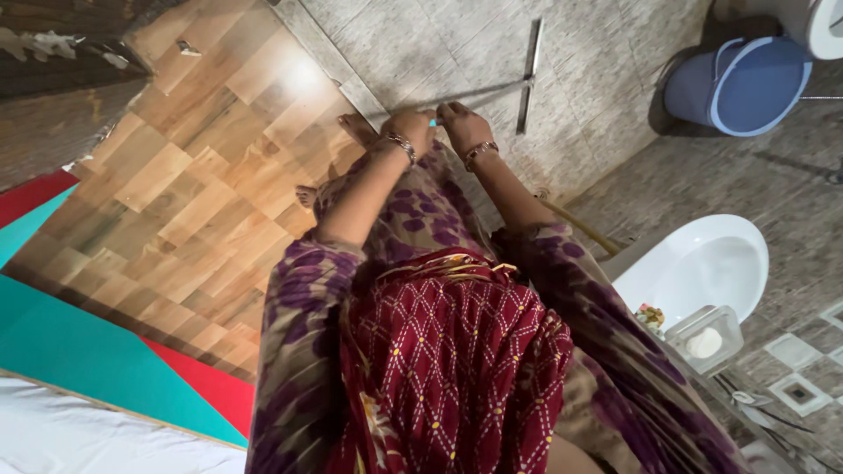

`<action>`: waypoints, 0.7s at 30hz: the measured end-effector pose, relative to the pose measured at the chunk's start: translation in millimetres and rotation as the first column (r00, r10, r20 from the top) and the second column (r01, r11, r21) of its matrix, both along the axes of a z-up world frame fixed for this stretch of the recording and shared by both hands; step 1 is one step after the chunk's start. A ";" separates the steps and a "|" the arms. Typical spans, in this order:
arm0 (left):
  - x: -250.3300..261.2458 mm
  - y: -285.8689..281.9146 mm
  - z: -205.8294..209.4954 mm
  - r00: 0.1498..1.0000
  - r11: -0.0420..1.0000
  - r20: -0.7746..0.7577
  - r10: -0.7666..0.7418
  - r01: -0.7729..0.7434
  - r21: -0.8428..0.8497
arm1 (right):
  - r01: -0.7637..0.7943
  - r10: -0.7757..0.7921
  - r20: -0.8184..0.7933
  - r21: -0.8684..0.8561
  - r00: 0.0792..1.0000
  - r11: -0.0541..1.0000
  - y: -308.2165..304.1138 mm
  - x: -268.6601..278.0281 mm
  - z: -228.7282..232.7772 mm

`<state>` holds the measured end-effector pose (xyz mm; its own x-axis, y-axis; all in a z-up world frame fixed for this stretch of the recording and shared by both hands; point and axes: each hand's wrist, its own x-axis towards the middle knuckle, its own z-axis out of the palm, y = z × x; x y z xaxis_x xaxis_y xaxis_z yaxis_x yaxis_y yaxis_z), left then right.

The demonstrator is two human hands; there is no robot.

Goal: The person wipes a tiled floor using a squeegee, moving it back and forth across the surface near a doorway and then into a bathroom area.

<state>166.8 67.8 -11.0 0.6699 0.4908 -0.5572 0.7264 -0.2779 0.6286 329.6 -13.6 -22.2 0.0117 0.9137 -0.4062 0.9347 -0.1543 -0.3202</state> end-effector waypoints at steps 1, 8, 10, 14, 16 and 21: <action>-10.0 7.0 8.0 0.999 0.998 -0.001 0.053 -0.053 0.035 | -0.021 0.021 -0.010 0.021 1.000 1.000 9.9 -7.7 1.9; -103.7 13.5 36.7 0.974 0.973 -0.052 0.219 -0.214 0.089 | -0.255 0.255 -0.034 0.014 0.966 0.967 59.6 -86.2 23.0; -133.5 -1.4 39.1 0.920 0.918 -0.030 0.392 -0.388 0.078 | -0.330 0.332 -0.048 0.042 0.942 0.943 63.4 -111.1 24.2; -194.2 -31.8 48.1 0.856 0.858 -0.059 0.513 -0.512 0.037 | -0.502 0.503 -0.079 0.034 0.861 0.864 65.2 -167.9 17.5; -220.1 -48.7 58.2 0.791 0.794 -0.077 0.607 -0.607 0.027 | -0.554 0.565 -0.095 0.123 0.820 0.824 57.4 -194.5 10.6; -286.3 -87.5 67.9 0.747 0.766 -0.221 0.626 -0.642 0.001 | -0.657 0.657 -0.058 -0.145 0.752 0.740 29.7 -261.3 -15.8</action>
<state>-119.5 -19.7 56.8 0.0908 0.7170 -0.6911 0.8282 0.3310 0.4522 68.3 16.1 -38.0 -0.5701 0.6237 -0.5347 0.8212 0.4525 -0.3477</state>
